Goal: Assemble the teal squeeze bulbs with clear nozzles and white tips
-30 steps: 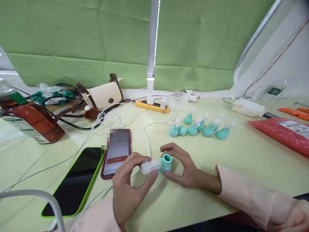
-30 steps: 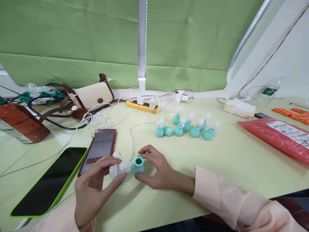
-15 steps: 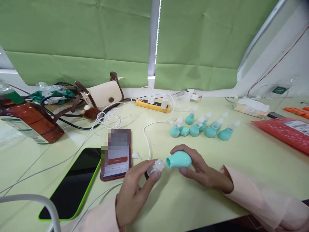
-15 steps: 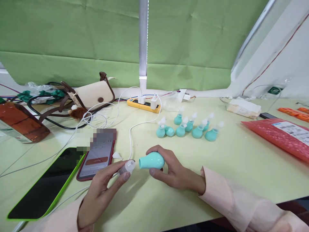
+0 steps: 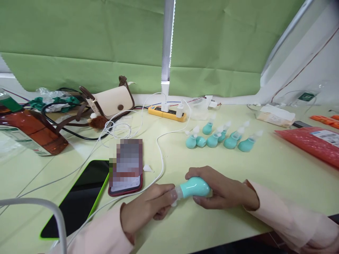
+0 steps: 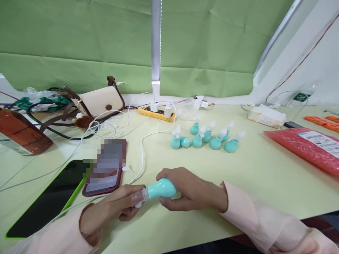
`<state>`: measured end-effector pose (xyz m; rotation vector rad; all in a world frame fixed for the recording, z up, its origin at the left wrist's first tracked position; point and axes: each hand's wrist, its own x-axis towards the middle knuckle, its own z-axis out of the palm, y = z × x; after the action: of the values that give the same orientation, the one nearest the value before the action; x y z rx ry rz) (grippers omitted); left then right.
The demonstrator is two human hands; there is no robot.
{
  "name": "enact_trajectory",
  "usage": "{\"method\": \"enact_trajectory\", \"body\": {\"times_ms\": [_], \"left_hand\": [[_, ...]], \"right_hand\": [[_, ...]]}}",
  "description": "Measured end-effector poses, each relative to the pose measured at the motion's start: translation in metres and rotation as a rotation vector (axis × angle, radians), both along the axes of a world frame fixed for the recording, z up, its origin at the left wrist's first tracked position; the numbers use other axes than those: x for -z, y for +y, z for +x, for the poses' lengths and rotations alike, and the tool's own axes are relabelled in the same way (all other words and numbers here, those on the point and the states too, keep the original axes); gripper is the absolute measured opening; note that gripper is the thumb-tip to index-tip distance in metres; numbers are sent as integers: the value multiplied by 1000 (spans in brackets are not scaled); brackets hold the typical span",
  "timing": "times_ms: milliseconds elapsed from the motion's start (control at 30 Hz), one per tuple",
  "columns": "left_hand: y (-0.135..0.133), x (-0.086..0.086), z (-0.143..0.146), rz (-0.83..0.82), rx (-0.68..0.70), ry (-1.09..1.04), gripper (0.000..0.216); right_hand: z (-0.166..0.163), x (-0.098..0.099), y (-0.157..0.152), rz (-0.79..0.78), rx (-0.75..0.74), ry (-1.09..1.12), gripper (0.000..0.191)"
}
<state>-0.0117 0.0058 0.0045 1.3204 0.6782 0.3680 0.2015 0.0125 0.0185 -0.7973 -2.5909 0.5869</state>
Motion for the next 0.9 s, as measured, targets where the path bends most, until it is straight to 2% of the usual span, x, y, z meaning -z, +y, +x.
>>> {"method": "enact_trajectory", "body": {"times_ms": [67,167,267,367,433,567,767,900], "left_hand": [[3,-1,-1,-186,39,-64,27],[4,-2,0,-322,90,-152,25],[1,0,2,-298,25,-168,26],[-4,2,5,-157,-90,-112,27],[-5,4,6,-71,-123,-90,27],[-4,2,5,174,-133,50,30],[-8,-9,3,714,-121,439,29],[-10,-5,4,883,-129,572,23]], "right_hand": [[-1,2,0,71,-31,-21,26],[-1,6,0,146,-53,-34,27],[0,6,-1,14,16,1,25],[-1,3,-2,-222,113,43,24],[-2,2,-2,-312,176,60,25],[-5,0,-4,-399,271,50,25],[-6,-3,-3,-465,262,26,23],[-10,-2,-3,-522,281,39,23]]}}
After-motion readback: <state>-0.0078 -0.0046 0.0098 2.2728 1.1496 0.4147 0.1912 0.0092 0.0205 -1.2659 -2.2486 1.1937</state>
